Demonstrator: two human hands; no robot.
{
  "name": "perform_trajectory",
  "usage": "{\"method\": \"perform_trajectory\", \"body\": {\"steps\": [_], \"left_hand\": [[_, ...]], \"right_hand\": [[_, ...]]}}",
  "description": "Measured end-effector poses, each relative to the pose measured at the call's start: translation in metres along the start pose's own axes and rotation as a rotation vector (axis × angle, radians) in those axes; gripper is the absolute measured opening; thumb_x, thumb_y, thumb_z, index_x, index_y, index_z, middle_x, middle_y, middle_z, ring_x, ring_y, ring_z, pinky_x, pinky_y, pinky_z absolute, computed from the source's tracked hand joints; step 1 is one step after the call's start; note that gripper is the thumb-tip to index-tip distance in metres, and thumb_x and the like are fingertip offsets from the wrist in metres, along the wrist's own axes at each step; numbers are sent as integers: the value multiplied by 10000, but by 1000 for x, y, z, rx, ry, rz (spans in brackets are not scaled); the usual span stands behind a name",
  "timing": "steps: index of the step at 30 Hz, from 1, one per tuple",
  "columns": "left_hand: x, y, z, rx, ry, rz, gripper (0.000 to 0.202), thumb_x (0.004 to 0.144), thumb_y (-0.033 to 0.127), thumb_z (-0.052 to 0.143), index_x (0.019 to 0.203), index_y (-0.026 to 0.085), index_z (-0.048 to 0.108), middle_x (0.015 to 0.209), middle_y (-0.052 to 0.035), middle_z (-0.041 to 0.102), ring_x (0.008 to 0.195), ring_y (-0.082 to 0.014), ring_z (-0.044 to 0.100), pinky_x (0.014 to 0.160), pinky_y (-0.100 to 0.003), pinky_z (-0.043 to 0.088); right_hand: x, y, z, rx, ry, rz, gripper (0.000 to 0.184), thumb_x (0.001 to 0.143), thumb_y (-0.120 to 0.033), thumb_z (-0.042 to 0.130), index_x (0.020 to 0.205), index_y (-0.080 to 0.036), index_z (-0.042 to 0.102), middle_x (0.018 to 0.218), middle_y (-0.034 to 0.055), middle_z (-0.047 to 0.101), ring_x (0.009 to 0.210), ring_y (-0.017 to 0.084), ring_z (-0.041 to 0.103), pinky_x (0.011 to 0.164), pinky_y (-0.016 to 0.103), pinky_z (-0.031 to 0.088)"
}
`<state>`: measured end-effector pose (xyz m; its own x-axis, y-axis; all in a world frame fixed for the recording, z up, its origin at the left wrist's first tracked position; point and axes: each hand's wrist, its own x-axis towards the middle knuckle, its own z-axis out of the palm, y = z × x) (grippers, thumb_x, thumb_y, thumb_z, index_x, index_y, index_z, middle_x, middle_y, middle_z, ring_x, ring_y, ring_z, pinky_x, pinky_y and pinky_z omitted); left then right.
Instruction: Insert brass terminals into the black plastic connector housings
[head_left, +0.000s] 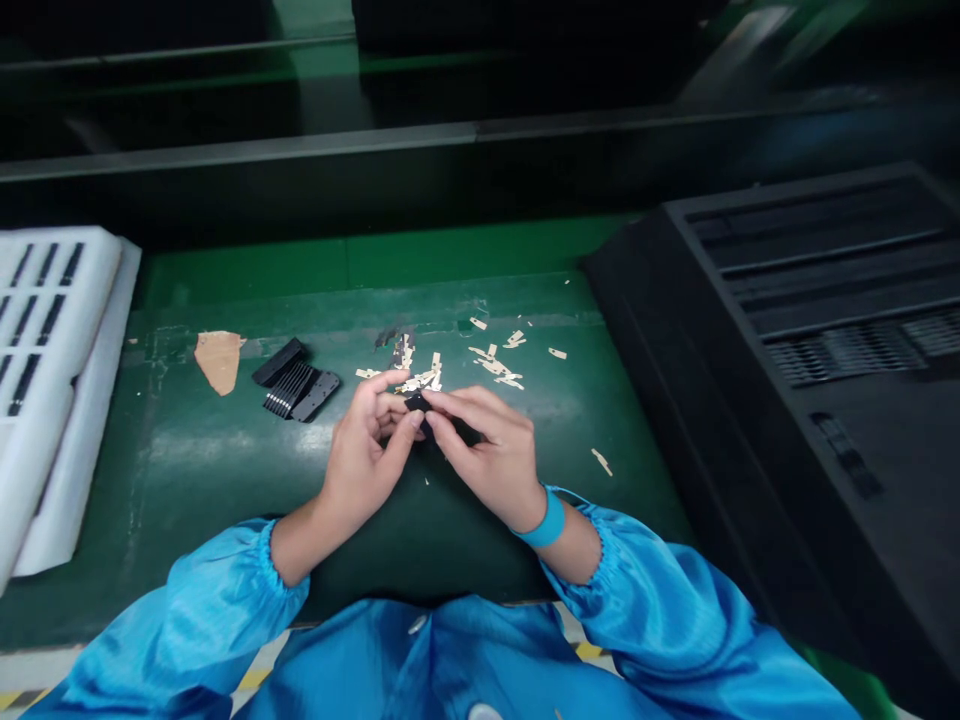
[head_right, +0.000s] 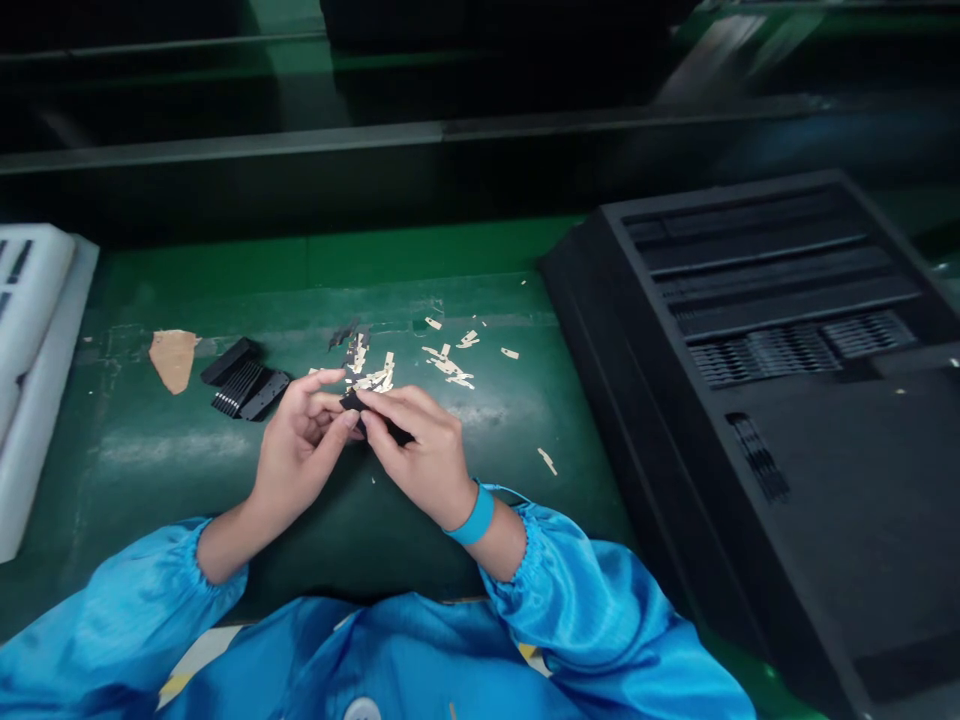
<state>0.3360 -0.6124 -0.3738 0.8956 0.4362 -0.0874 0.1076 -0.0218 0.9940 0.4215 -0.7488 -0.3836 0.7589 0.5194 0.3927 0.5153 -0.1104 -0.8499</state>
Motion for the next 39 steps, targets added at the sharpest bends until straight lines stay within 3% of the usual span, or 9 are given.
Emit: {"method": "perform_trajectory", "body": {"steps": [12,20,23,26,28,31,34,37,39], "left_hand": [[0,1,-6,109,-81,13,518,959,272,640,1457,249,502,805,28,644,684,-123,632,685,-247,527],[10,4,-9,-117,-66,-105,434,913,361,712,1291,178,607,734,31,667,622,-123,666,628,-239,563],[12,7,-11,-127,-34,-100,312,884,378,746,1091,156,676,737,10,700,612,-117,676,605,-227,580],[13,6,-11,-163,32,-130,303,835,383,802,978,162,651,715,5,725,594,-127,693,598,-237,599],[12,4,-10,-197,77,-170,323,804,391,832,930,168,635,722,-6,746,645,-155,730,625,-256,617],[7,0,-4,-242,50,-222,397,802,420,829,1066,166,678,911,-60,805,881,-217,779,791,-319,640],[3,-2,-2,-213,-15,-228,513,826,467,795,1234,176,683,1058,-82,808,1035,-246,758,942,-360,606],[4,0,-5,-152,-19,-237,490,841,513,759,1196,178,711,1048,-79,806,963,-242,765,855,-342,629],[5,0,-7,-113,-54,-241,415,850,494,744,1113,173,737,965,-67,806,846,-220,765,776,-318,632]], "right_hand": [[0,4,-2,-70,-152,-88,273,974,-151,549,1178,-222,716,908,49,718,804,161,679,757,305,590],[1,7,1,237,-190,192,597,907,-193,660,1474,-236,477,842,-32,641,716,114,642,734,265,573],[0,5,1,223,-172,220,430,906,-232,668,1327,-217,583,771,-38,651,671,114,644,669,247,559],[-1,1,0,113,-155,198,73,885,-270,696,927,-226,657,674,-44,643,565,106,607,559,225,519],[-2,0,-1,-25,-122,127,112,884,-266,695,800,-235,628,643,-43,645,530,105,589,533,227,501],[-4,2,-2,-271,-68,-77,110,919,-217,651,810,-233,650,655,-17,662,578,133,627,599,255,523],[-3,5,-3,-363,-168,-205,133,964,-190,598,865,-216,683,727,32,693,693,173,675,700,296,556],[2,8,-6,-126,-297,-44,102,947,-294,684,1010,-220,715,849,39,719,751,168,691,705,290,581],[6,10,-8,58,-268,148,161,920,-352,725,1013,-220,724,865,28,708,711,145,680,647,267,579]]}}
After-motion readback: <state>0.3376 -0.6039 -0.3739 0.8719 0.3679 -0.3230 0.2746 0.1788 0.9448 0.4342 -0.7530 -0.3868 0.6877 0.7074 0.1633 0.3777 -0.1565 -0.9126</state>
